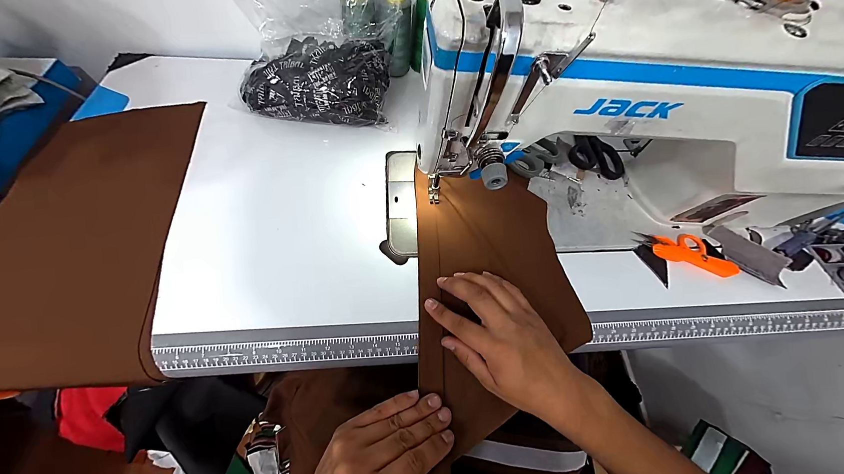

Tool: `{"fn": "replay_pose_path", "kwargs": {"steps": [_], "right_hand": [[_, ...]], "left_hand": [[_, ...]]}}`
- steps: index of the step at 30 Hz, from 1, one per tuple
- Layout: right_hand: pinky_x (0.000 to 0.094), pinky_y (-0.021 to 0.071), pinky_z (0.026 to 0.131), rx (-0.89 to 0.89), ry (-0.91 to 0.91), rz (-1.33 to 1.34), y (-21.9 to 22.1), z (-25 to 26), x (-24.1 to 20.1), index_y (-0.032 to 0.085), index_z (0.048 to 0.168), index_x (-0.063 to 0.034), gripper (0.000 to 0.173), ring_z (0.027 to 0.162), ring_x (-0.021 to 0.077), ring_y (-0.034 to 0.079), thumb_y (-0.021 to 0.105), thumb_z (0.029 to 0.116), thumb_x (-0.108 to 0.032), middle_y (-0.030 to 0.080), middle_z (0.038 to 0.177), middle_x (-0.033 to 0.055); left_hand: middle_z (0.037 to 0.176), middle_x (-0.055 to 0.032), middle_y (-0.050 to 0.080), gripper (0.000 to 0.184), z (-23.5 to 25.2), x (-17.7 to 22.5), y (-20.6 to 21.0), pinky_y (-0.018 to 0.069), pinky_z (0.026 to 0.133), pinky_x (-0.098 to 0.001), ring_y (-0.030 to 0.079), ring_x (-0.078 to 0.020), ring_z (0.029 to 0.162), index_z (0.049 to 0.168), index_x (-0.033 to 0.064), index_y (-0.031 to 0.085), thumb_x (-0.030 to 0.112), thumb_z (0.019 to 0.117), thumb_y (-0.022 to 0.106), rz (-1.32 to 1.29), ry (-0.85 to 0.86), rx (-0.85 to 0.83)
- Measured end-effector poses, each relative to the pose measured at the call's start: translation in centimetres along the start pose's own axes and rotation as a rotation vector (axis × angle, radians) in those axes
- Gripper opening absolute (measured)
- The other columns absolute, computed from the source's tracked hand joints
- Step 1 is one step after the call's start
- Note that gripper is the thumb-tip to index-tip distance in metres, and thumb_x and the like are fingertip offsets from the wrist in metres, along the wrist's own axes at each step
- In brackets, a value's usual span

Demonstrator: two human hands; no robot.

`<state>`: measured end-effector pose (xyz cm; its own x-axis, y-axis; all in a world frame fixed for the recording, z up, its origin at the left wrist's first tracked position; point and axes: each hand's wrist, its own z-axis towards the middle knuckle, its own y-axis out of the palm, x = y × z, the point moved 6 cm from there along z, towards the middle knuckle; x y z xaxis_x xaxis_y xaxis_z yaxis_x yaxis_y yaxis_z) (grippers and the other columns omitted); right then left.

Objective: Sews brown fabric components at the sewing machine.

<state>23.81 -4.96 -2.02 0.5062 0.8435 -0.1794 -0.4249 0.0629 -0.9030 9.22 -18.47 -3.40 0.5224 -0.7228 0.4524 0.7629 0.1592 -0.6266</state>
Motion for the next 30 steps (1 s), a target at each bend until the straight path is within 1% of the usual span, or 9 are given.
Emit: {"fn": "replay_pose_path", "kwargs": {"steps": [4, 9, 11, 14, 19, 22, 26, 28, 30], "right_hand": [[0.0564, 0.0372, 0.118, 0.001, 0.024, -0.022, 0.1, -1.6, -0.8, 0.062, 0.142, -0.0254, 0.043, 0.146, 0.0254, 0.045, 0.043, 0.1086, -0.044, 0.054, 0.153, 0.0000], [0.0568, 0.0386, 0.116, -0.011, 0.050, 0.020, -0.1, -2.2, 0.0, 0.058, 0.144, -0.0345, 0.042, 0.145, 0.0257, 0.046, 0.043, 0.1079, -0.049, 0.055, 0.151, 0.0013], [0.0566, 0.0376, 0.117, -0.024, 0.043, 0.019, -0.2, -1.8, 0.6, 0.058, 0.144, -0.0366, 0.042, 0.145, 0.0261, 0.046, 0.043, 0.1074, -0.050, 0.055, 0.151, 0.0021], [0.0576, 0.0356, 0.118, -0.057, 0.016, 0.012, -0.3, -0.8, 1.6, 0.059, 0.144, -0.0365, 0.044, 0.147, 0.0277, 0.043, 0.042, 0.1069, -0.053, 0.053, 0.153, 0.0035], [0.0598, 0.0303, 0.121, -0.127, -0.002, 0.040, -0.5, 1.2, 3.7, 0.062, 0.141, -0.0374, 0.046, 0.151, 0.0300, 0.036, 0.042, 0.1055, -0.057, 0.048, 0.157, 0.0062], [0.0581, 0.0304, 0.121, -0.132, -0.023, 0.069, -0.6, 2.4, 4.9, 0.064, 0.140, -0.0371, 0.044, 0.151, 0.0301, 0.035, 0.045, 0.1044, -0.057, 0.047, 0.157, 0.0073], [0.0578, 0.0309, 0.120, -0.136, -0.061, 0.093, -0.7, 4.0, 6.5, 0.065, 0.140, -0.0354, 0.044, 0.150, 0.0310, 0.036, 0.048, 0.1033, -0.055, 0.048, 0.156, 0.0081], [0.0593, 0.0295, 0.121, -0.144, -0.089, 0.067, -1.0, 4.7, 6.8, 0.065, 0.139, -0.0331, 0.044, 0.150, 0.0319, 0.036, 0.050, 0.1032, -0.052, 0.048, 0.157, 0.0065], [0.0609, 0.0271, 0.122, -0.149, -0.102, 0.050, -1.3, 5.0, 6.4, 0.068, 0.137, -0.0276, 0.041, 0.150, 0.0313, 0.036, 0.050, 0.1042, -0.045, 0.051, 0.155, 0.0024]], "left_hand": [[0.123, -0.0077, 0.074, 0.017, 0.4, 0.0, -0.1, 0.0473, 0.115, -0.0348, 0.065, -0.0185, 0.126, 0.114, 0.0058, 0.072, 0.007, 0.1009, 0.062, -0.034, -0.010, -0.034], [0.120, -0.0109, 0.075, 0.018, 1.1, 0.0, -0.1, 0.0468, 0.115, -0.0352, 0.066, -0.0206, 0.125, 0.114, 0.0034, 0.073, 0.004, 0.1004, 0.061, -0.076, -0.025, -0.075], [0.120, -0.0109, 0.075, 0.018, 1.5, -0.5, -0.2, 0.0465, 0.115, -0.0353, 0.066, -0.0207, 0.125, 0.114, 0.0034, 0.073, 0.005, 0.1006, 0.061, -0.064, -0.029, -0.080], [0.122, -0.0101, 0.074, 0.018, 2.3, -1.8, -0.4, 0.0468, 0.115, -0.0357, 0.065, -0.0199, 0.126, 0.115, 0.0040, 0.072, 0.006, 0.1010, 0.061, -0.053, -0.023, -0.070], [0.121, -0.0080, 0.075, 0.017, 4.0, -3.7, -0.4, 0.0476, 0.114, -0.0341, 0.065, -0.0187, 0.125, 0.113, 0.0060, 0.072, 0.007, 0.1023, 0.059, 0.027, 0.025, -0.046], [0.121, -0.0083, 0.075, 0.017, 5.1, -4.7, -0.5, 0.0495, 0.112, -0.0343, 0.066, -0.0189, 0.124, 0.113, 0.0056, 0.071, 0.007, 0.1027, 0.058, 0.057, 0.047, -0.022], [0.119, -0.0079, 0.076, 0.017, 6.8, -5.8, -0.5, 0.0511, 0.111, -0.0346, 0.068, -0.0191, 0.122, 0.112, 0.0062, 0.072, 0.009, 0.1033, 0.058, 0.123, 0.043, -0.055], [0.119, -0.0076, 0.076, 0.018, 7.5, -6.3, -0.4, 0.0519, 0.110, -0.0347, 0.068, -0.0194, 0.121, 0.111, 0.0063, 0.073, 0.010, 0.1037, 0.057, 0.145, 0.031, -0.073], [0.119, -0.0067, 0.076, 0.019, 8.0, -6.5, -0.4, 0.0523, 0.109, -0.0346, 0.068, -0.0190, 0.122, 0.112, 0.0070, 0.074, 0.010, 0.1039, 0.057, 0.161, 0.006, -0.097]]}}
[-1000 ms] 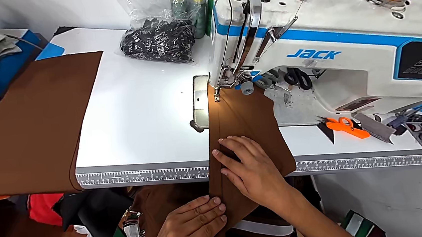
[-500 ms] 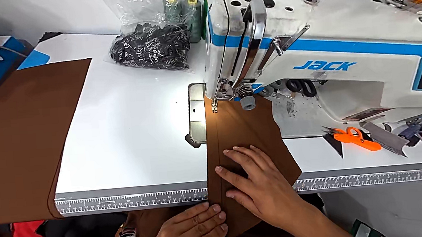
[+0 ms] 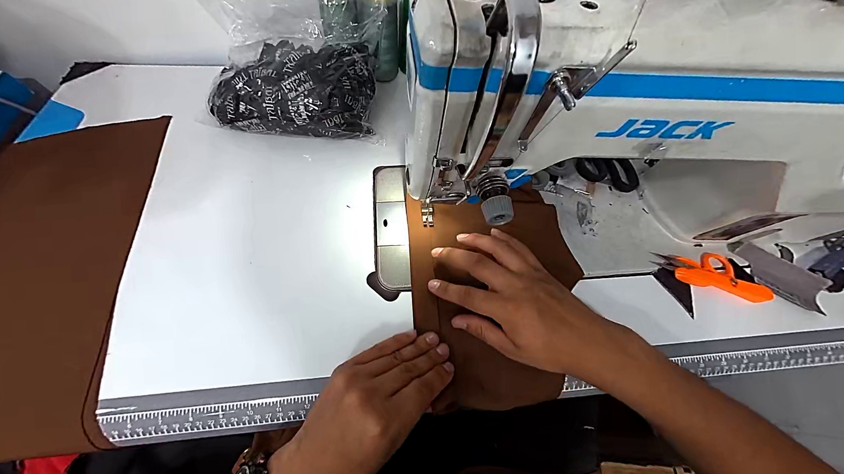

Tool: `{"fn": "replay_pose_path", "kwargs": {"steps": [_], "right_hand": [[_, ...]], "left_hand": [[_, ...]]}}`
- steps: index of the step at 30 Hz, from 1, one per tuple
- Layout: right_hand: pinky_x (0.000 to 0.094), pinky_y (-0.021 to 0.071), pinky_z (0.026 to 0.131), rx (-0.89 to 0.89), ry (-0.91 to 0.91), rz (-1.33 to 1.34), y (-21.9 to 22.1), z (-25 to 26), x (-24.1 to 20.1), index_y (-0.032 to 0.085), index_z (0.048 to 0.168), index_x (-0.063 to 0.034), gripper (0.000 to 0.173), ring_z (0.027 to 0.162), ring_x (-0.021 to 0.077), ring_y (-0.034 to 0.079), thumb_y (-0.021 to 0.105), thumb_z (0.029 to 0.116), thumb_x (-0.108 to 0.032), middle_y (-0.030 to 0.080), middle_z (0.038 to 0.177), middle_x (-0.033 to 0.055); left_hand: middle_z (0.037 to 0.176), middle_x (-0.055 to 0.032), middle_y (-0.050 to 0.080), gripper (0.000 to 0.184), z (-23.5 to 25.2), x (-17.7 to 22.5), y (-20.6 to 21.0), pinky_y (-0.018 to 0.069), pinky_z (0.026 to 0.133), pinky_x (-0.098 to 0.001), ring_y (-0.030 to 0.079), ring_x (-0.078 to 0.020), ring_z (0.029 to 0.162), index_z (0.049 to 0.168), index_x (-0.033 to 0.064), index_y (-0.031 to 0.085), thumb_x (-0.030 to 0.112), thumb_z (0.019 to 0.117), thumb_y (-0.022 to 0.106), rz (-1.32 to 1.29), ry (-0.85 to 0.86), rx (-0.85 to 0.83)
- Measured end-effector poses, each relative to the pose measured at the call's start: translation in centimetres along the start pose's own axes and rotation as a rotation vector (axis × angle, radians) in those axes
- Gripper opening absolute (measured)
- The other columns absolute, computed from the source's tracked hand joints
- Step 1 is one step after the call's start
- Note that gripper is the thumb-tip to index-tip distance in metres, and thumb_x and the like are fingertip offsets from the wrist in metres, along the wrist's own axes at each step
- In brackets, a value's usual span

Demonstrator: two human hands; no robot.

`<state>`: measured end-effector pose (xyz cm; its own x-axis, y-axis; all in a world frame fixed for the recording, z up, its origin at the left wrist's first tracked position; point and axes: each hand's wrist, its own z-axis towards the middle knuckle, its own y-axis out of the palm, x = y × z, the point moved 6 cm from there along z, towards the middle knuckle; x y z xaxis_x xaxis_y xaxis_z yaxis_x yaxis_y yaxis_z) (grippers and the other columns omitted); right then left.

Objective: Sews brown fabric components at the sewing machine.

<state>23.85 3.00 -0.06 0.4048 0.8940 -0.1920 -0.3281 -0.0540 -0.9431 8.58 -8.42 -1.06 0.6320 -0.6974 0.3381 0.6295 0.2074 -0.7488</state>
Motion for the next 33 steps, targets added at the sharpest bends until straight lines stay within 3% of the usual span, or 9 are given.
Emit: {"fn": "replay_pose_path", "kwargs": {"steps": [5, 9, 11, 15, 18, 22, 27, 33], "right_hand": [[0.0562, 0.0334, 0.121, 0.081, 0.147, 0.040, 0.6, -1.6, -4.1, 0.072, 0.126, -0.0173, 0.035, 0.146, 0.0204, 0.045, 0.047, 0.1077, -0.032, 0.061, 0.145, -0.0054], [0.0549, 0.0395, 0.118, 0.181, 0.291, 0.077, 1.6, -3.7, -6.7, 0.072, 0.129, -0.0191, 0.036, 0.143, 0.0214, 0.049, 0.045, 0.1089, -0.031, 0.063, 0.143, -0.0061], [0.0555, 0.0401, 0.117, 0.214, 0.310, 0.081, 1.8, -4.5, -7.5, 0.072, 0.129, -0.0199, 0.035, 0.142, 0.0228, 0.050, 0.045, 0.1087, -0.031, 0.064, 0.142, -0.0056], [0.0565, 0.0380, 0.118, 0.222, 0.231, 0.116, 1.9, -5.9, -8.2, 0.071, 0.129, -0.0223, 0.035, 0.143, 0.0224, 0.049, 0.046, 0.1090, -0.036, 0.063, 0.143, -0.0059], [0.0555, 0.0380, 0.119, 0.182, 0.137, 0.124, 1.7, -6.4, -7.9, 0.069, 0.130, -0.0234, 0.035, 0.143, 0.0211, 0.049, 0.048, 0.1080, -0.041, 0.061, 0.146, -0.0053], [0.0520, 0.0361, 0.120, 0.128, 0.022, 0.085, 1.5, -6.4, -7.1, 0.065, 0.135, -0.0242, 0.041, 0.144, 0.0203, 0.047, 0.049, 0.1063, -0.049, 0.057, 0.150, -0.0043], [0.0537, 0.0351, 0.120, 0.105, -0.044, 0.113, 1.3, -6.0, -6.1, 0.063, 0.136, -0.0260, 0.044, 0.144, 0.0213, 0.047, 0.049, 0.1046, -0.053, 0.056, 0.151, -0.0037], [0.0544, 0.0349, 0.119, 0.030, -0.075, 0.094, 1.1, -4.6, -4.2, 0.059, 0.142, -0.0266, 0.049, 0.144, 0.0220, 0.046, 0.046, 0.1044, -0.057, 0.052, 0.154, -0.0032]], "left_hand": [[0.131, -0.0043, 0.071, 0.024, -0.8, 0.3, 0.3, 0.0482, 0.114, -0.0383, 0.062, -0.0186, 0.130, 0.120, 0.0096, 0.073, 0.011, 0.1048, 0.054, 0.064, -0.045, -0.060], [0.132, -0.0049, 0.064, 0.036, -1.9, 0.7, 0.3, 0.0410, 0.118, -0.0458, 0.055, -0.0212, 0.134, 0.131, 0.0166, 0.067, 0.038, 0.1078, 0.050, 0.130, -0.070, -0.117], [0.136, -0.0041, 0.064, 0.041, -2.1, 0.7, -0.2, 0.0380, 0.120, -0.0468, 0.052, -0.0204, 0.138, 0.134, 0.0181, 0.066, 0.043, 0.1089, 0.044, 0.140, -0.048, -0.165], [0.142, -0.0050, 0.063, 0.044, -2.0, 0.4, -1.3, 0.0364, 0.122, -0.0446, 0.050, -0.0210, 0.142, 0.132, 0.0119, 0.066, 0.041, 0.1102, 0.041, 0.136, 0.059, -0.243], [0.145, -0.0049, 0.060, 0.044, -1.8, -0.3, -1.8, 0.0349, 0.123, -0.0474, 0.046, -0.0228, 0.145, 0.135, 0.0168, 0.066, 0.043, 0.1099, 0.040, 0.109, 0.137, -0.318], [0.144, -0.0058, 0.060, 0.049, -1.2, -1.1, -1.9, 0.0331, 0.123, -0.0503, 0.047, -0.0240, 0.145, 0.136, 0.0151, 0.063, 0.047, 0.1094, 0.038, 0.092, 0.249, -0.378], [0.149, -0.0066, 0.056, 0.055, -0.6, -1.7, -2.1, 0.0330, 0.123, -0.0496, 0.044, -0.0255, 0.146, 0.139, 0.0150, 0.061, 0.051, 0.1092, 0.033, 0.051, 0.273, -0.448], [0.150, -0.0073, 0.056, 0.055, 1.2, -3.3, -2.5, 0.0276, 0.124, -0.0572, 0.044, -0.0264, 0.146, 0.140, 0.0232, 0.062, 0.055, 0.1086, 0.030, 0.038, 0.274, -0.490]]}}
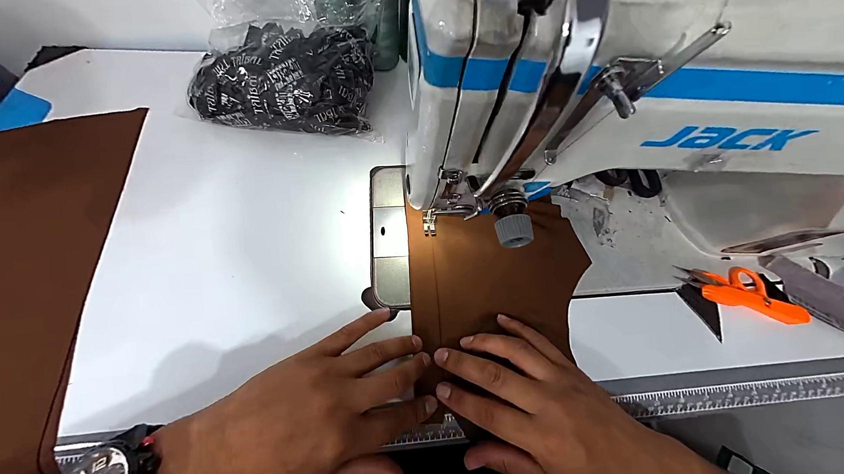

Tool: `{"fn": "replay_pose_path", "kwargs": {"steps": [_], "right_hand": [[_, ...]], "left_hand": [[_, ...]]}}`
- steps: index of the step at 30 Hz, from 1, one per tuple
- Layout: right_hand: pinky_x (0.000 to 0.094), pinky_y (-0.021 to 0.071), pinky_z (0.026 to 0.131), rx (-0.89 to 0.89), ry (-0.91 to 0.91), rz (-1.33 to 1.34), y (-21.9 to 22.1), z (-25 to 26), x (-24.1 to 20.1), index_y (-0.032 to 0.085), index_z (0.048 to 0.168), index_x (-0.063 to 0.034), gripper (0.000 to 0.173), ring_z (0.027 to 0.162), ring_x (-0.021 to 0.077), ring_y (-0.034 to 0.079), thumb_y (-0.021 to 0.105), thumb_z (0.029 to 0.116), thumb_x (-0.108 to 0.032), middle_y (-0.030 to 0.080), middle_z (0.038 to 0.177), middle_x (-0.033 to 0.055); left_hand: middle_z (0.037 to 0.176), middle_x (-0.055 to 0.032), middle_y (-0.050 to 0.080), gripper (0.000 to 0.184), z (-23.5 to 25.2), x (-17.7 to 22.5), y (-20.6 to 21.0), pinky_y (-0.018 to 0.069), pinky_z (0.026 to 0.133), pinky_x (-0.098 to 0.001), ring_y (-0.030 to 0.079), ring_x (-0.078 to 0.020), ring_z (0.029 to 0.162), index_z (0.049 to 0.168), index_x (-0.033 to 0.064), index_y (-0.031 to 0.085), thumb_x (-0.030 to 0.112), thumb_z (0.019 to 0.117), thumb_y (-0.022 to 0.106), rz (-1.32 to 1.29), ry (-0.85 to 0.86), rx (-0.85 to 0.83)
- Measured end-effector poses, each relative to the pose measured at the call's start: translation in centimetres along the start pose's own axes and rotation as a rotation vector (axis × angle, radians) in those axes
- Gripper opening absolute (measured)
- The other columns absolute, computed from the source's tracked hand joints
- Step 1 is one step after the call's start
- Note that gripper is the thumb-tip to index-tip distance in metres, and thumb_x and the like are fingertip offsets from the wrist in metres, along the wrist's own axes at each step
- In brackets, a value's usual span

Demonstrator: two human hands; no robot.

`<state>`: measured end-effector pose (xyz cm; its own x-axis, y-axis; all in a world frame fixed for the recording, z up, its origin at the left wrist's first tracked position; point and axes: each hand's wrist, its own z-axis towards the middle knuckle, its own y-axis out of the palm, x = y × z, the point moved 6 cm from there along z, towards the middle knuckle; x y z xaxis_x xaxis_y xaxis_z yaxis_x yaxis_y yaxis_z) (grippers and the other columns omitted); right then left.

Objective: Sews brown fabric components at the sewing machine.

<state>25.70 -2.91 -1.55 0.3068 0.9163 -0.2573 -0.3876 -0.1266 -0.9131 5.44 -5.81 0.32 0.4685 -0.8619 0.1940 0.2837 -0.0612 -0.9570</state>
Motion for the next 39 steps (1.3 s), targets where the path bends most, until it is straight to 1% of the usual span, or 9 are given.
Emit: {"fn": "replay_pose_path", "kwargs": {"steps": [12, 17, 21, 24, 27, 30, 32, 35, 39], "right_hand": [[0.0620, 0.0309, 0.119, -0.081, -0.019, -0.108, -0.5, 3.2, 4.2, 0.058, 0.146, -0.0272, 0.057, 0.148, 0.0252, 0.041, 0.038, 0.1047, -0.062, 0.050, 0.157, -0.0031], [0.0575, 0.0395, 0.114, -0.081, -0.014, -0.143, -0.8, 4.6, 5.8, 0.061, 0.141, -0.0290, 0.053, 0.145, 0.0252, 0.044, 0.041, 0.1037, -0.061, 0.053, 0.153, -0.0014], [0.0567, 0.0375, 0.117, -0.094, -0.009, -0.140, -1.0, 5.5, 7.6, 0.062, 0.142, -0.0320, 0.054, 0.143, 0.0278, 0.046, 0.042, 0.1026, -0.062, 0.056, 0.147, 0.0048], [0.0535, 0.0414, 0.113, -0.086, -0.001, -0.162, -1.4, 6.2, 8.7, 0.062, 0.141, -0.0353, 0.054, 0.136, 0.0291, 0.052, 0.042, 0.1011, -0.065, 0.061, 0.140, 0.0082], [0.0488, 0.0475, 0.102, -0.090, 0.012, -0.169, -1.7, 7.0, 9.7, 0.065, 0.140, -0.0349, 0.057, 0.123, 0.0266, 0.060, 0.042, 0.0994, -0.067, 0.067, 0.131, 0.0066], [0.0462, 0.0518, 0.088, -0.116, 0.045, -0.183, -1.7, 7.5, 10.9, 0.066, 0.138, -0.0351, 0.058, 0.104, 0.0226, 0.065, 0.040, 0.0986, -0.069, 0.069, 0.110, 0.0039], [0.0452, 0.0533, 0.084, -0.124, 0.091, -0.185, -1.7, 7.4, 11.8, 0.071, 0.131, -0.0315, 0.058, 0.095, 0.0202, 0.067, 0.039, 0.0992, -0.069, 0.070, 0.099, 0.0016], [0.0467, 0.0527, 0.091, -0.086, 0.136, -0.170, -2.1, 7.1, 12.6, 0.076, 0.116, -0.0237, 0.056, 0.104, 0.0190, 0.068, 0.041, 0.1003, -0.065, 0.073, 0.106, 0.0000], [0.0466, 0.0482, 0.101, -0.028, 0.113, -0.130, -2.3, 6.9, 12.9, 0.074, 0.123, -0.0245, 0.055, 0.116, 0.0181, 0.065, 0.042, 0.1015, -0.064, 0.073, 0.118, -0.0006]], "left_hand": [[0.146, -0.0027, 0.060, 0.053, 1.7, -5.1, -0.7, 0.0285, 0.123, -0.0615, 0.047, -0.0244, 0.145, 0.131, 0.0270, 0.070, 0.058, 0.1059, 0.035, 0.061, 0.005, 0.007], [0.144, -0.0029, 0.061, 0.051, 2.5, -7.4, -1.1, 0.0297, 0.121, -0.0626, 0.049, -0.0246, 0.142, 0.131, 0.0291, 0.070, 0.060, 0.1034, 0.041, 0.051, 0.009, 0.013], [0.143, -0.0044, 0.062, 0.058, 3.0, -9.2, -1.5, 0.0314, 0.121, -0.0624, 0.052, -0.0244, 0.140, 0.132, 0.0287, 0.071, 0.065, 0.1020, 0.037, 0.054, 0.018, 0.018], [0.141, -0.0042, 0.063, 0.061, 3.5, -10.4, -1.9, 0.0338, 0.119, -0.0620, 0.054, -0.0231, 0.138, 0.132, 0.0275, 0.071, 0.068, 0.1000, 0.038, 0.063, 0.006, 0.034], [0.138, -0.0031, 0.065, 0.061, 4.1, -11.5, -2.2, 0.0361, 0.116, -0.0632, 0.058, -0.0217, 0.134, 0.132, 0.0249, 0.071, 0.066, 0.0995, 0.039, 0.062, 0.006, 0.050], [0.132, 0.0003, 0.068, 0.059, 4.6, -12.8, -2.4, 0.0355, 0.117, -0.0613, 0.058, -0.0175, 0.131, 0.130, 0.0266, 0.071, 0.066, 0.1003, 0.038, 0.081, 0.002, 0.038], [0.124, 0.0005, 0.071, 0.058, 5.0, -13.5, -2.8, 0.0352, 0.116, -0.0617, 0.061, -0.0176, 0.128, 0.127, 0.0255, 0.073, 0.064, 0.1010, 0.039, 0.094, 0.010, 0.058], [0.119, -0.0003, 0.072, 0.055, 5.4, -14.2, -3.1, 0.0379, 0.114, -0.0599, 0.062, -0.0193, 0.127, 0.122, 0.0262, 0.075, 0.064, 0.0997, 0.041, 0.113, 0.006, 0.091], [0.124, -0.0026, 0.070, 0.058, 5.5, -14.5, -2.8, 0.0380, 0.115, -0.0602, 0.060, -0.0208, 0.128, 0.125, 0.0285, 0.074, 0.068, 0.0982, 0.041, 0.097, -0.065, 0.044]]}}
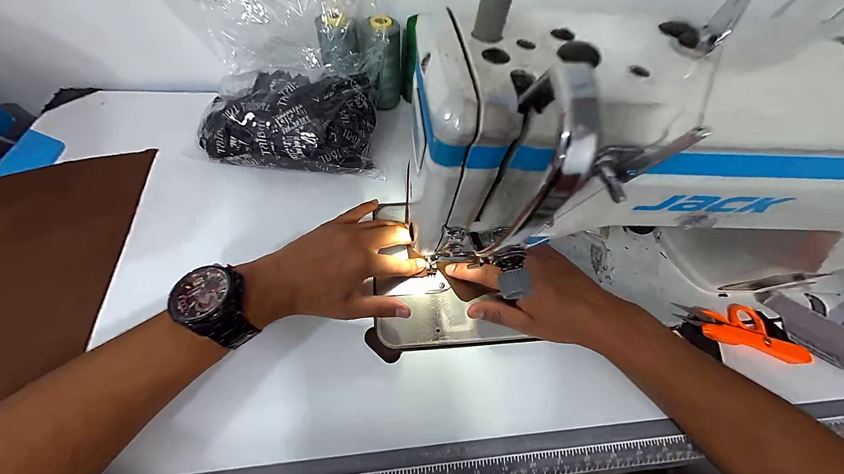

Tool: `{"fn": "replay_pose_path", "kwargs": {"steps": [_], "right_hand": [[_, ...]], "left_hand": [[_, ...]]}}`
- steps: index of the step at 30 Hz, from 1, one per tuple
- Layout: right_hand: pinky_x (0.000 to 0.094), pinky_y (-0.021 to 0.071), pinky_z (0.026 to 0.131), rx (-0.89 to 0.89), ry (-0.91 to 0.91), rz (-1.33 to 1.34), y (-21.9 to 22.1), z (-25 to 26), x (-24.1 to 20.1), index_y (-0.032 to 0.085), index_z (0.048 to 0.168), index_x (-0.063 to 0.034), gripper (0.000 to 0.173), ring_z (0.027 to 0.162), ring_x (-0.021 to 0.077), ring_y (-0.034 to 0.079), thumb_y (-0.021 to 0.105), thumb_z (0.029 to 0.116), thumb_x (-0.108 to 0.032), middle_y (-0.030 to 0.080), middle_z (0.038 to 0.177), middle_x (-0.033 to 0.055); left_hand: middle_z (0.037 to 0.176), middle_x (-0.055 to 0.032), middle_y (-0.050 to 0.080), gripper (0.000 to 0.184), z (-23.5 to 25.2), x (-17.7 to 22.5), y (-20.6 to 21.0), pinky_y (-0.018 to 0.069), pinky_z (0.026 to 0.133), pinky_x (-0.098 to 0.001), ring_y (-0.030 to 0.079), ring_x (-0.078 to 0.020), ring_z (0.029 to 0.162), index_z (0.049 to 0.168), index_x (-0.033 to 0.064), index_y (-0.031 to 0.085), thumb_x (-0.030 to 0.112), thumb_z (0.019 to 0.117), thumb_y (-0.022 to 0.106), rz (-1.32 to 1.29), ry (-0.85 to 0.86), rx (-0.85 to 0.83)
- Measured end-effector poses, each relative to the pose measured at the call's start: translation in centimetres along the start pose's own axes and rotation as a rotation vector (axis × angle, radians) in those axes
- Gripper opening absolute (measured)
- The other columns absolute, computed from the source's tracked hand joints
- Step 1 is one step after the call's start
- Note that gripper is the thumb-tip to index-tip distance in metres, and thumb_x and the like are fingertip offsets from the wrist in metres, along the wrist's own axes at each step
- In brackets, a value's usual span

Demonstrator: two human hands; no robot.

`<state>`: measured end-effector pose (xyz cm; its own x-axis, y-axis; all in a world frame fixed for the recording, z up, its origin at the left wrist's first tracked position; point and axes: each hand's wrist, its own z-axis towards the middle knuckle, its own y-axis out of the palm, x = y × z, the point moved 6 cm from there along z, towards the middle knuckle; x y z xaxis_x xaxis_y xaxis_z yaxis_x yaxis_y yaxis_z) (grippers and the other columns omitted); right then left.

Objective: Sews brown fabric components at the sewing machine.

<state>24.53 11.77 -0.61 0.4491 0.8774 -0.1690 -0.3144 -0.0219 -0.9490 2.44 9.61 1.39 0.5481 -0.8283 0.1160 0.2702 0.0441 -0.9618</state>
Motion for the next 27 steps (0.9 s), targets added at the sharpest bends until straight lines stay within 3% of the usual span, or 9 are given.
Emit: {"fn": "replay_pose_path", "kwargs": {"steps": [7, 10, 13, 16, 19, 21, 23, 25, 27], "right_hand": [[0.0499, 0.0451, 0.109, 0.040, 0.052, -0.002, 0.2, -0.1, 0.2, 0.066, 0.135, -0.0186, 0.065, 0.125, 0.0243, 0.060, 0.046, 0.0979, -0.068, 0.069, 0.126, 0.0044], [0.0506, 0.0454, 0.110, 0.054, 0.100, 0.024, 0.2, 0.4, 0.5, 0.068, 0.133, -0.0200, 0.051, 0.125, 0.0244, 0.060, 0.054, 0.0998, -0.056, 0.069, 0.127, 0.0046], [0.0503, 0.0481, 0.108, 0.151, 0.135, 0.076, 0.2, 0.4, -0.4, 0.077, 0.116, -0.0134, 0.027, 0.124, 0.0246, 0.062, 0.061, 0.1023, -0.031, 0.070, 0.128, 0.0051], [0.0515, 0.0535, 0.101, 0.193, 0.147, 0.060, -0.4, -1.5, -6.2, 0.078, 0.101, -0.0098, 0.015, 0.119, 0.0263, 0.065, 0.067, 0.0986, -0.019, 0.070, 0.126, 0.0062], [0.0499, 0.0546, 0.098, 0.207, 0.159, 0.020, 0.4, -5.0, -14.4, 0.080, 0.102, -0.0167, 0.021, 0.118, 0.0237, 0.066, 0.062, 0.0997, -0.029, 0.071, 0.125, 0.0020], [0.0485, 0.0546, 0.098, 0.263, 0.132, 0.027, 1.0, -7.3, -19.6, 0.080, 0.102, -0.0203, 0.023, 0.119, 0.0226, 0.066, 0.061, 0.1008, -0.033, 0.072, 0.125, -0.0001], [0.0479, 0.0548, 0.098, 0.296, 0.081, 0.043, 1.6, -8.6, -23.9, 0.080, 0.101, -0.0214, 0.022, 0.118, 0.0230, 0.067, 0.062, 0.1002, -0.033, 0.072, 0.125, 0.0001], [0.0476, 0.0543, 0.098, 0.257, 0.009, 0.074, 2.3, -9.4, -27.3, 0.080, 0.099, -0.0220, 0.021, 0.118, 0.0230, 0.067, 0.063, 0.0994, -0.034, 0.072, 0.125, -0.0001], [0.0480, 0.0524, 0.101, 0.148, -0.066, 0.161, 2.5, -9.3, -29.5, 0.078, 0.099, -0.0226, 0.027, 0.122, 0.0224, 0.064, 0.064, 0.0979, -0.046, 0.071, 0.127, -0.0004]], "left_hand": [[0.122, -0.0046, 0.070, 0.030, 0.1, 0.9, 0.4, 0.0426, 0.111, -0.0536, 0.062, -0.0213, 0.123, 0.109, 0.0187, 0.079, 0.039, 0.0979, 0.059, -0.098, -0.110, 0.113], [0.116, -0.0042, 0.071, 0.023, 0.5, 0.9, 0.8, 0.0446, 0.107, -0.0533, 0.064, -0.0212, 0.114, 0.103, 0.0144, 0.078, 0.030, 0.0970, 0.062, -0.136, -0.180, 0.144], [0.125, -0.0082, 0.070, 0.024, 0.0, 2.0, 1.2, 0.0398, 0.111, -0.0589, 0.060, -0.0256, 0.126, 0.101, 0.0093, 0.077, 0.025, 0.1007, 0.058, -0.184, -0.298, 0.139], [0.115, -0.0135, 0.071, 0.025, -3.5, 8.6, -0.8, 0.0520, 0.099, -0.0535, 0.066, -0.0305, 0.113, 0.098, 0.0039, 0.077, 0.023, 0.1010, 0.061, -0.134, -0.545, 0.215], [0.079, -0.0073, 0.068, 0.041, -11.3, 16.7, -0.9, 0.0569, 0.071, -0.0515, 0.068, -0.0252, 0.077, 0.086, 0.0087, 0.072, 0.038, 0.1057, 0.050, -0.217, -1.032, 0.364], [0.087, -0.0070, 0.075, 0.064, -15.8, 20.2, 2.2, 0.0584, 0.080, -0.0549, 0.073, -0.0243, 0.083, 0.098, 0.0105, 0.076, 0.058, 0.1064, 0.034, -0.577, -1.278, 0.276], [0.099, -0.0054, 0.076, 0.062, -17.8, 22.3, 4.9, 0.0606, 0.086, -0.0469, 0.074, -0.0196, 0.091, 0.111, 0.0093, 0.074, 0.060, 0.1052, 0.038, -0.961, -1.303, 0.315], [0.094, -0.0023, 0.073, 0.034, -18.2, 23.7, 6.3, 0.0610, 0.081, -0.0343, 0.071, -0.0128, 0.086, 0.107, 0.0074, 0.072, 0.038, 0.1039, 0.057, -1.290, -1.197, 0.562], [0.086, -0.0032, 0.074, 0.016, -18.9, 24.0, 6.4, 0.0593, 0.077, -0.0302, 0.070, -0.0108, 0.079, 0.098, 0.0055, 0.074, 0.020, 0.0977, 0.069, -1.382, -1.137, 0.714]]}}
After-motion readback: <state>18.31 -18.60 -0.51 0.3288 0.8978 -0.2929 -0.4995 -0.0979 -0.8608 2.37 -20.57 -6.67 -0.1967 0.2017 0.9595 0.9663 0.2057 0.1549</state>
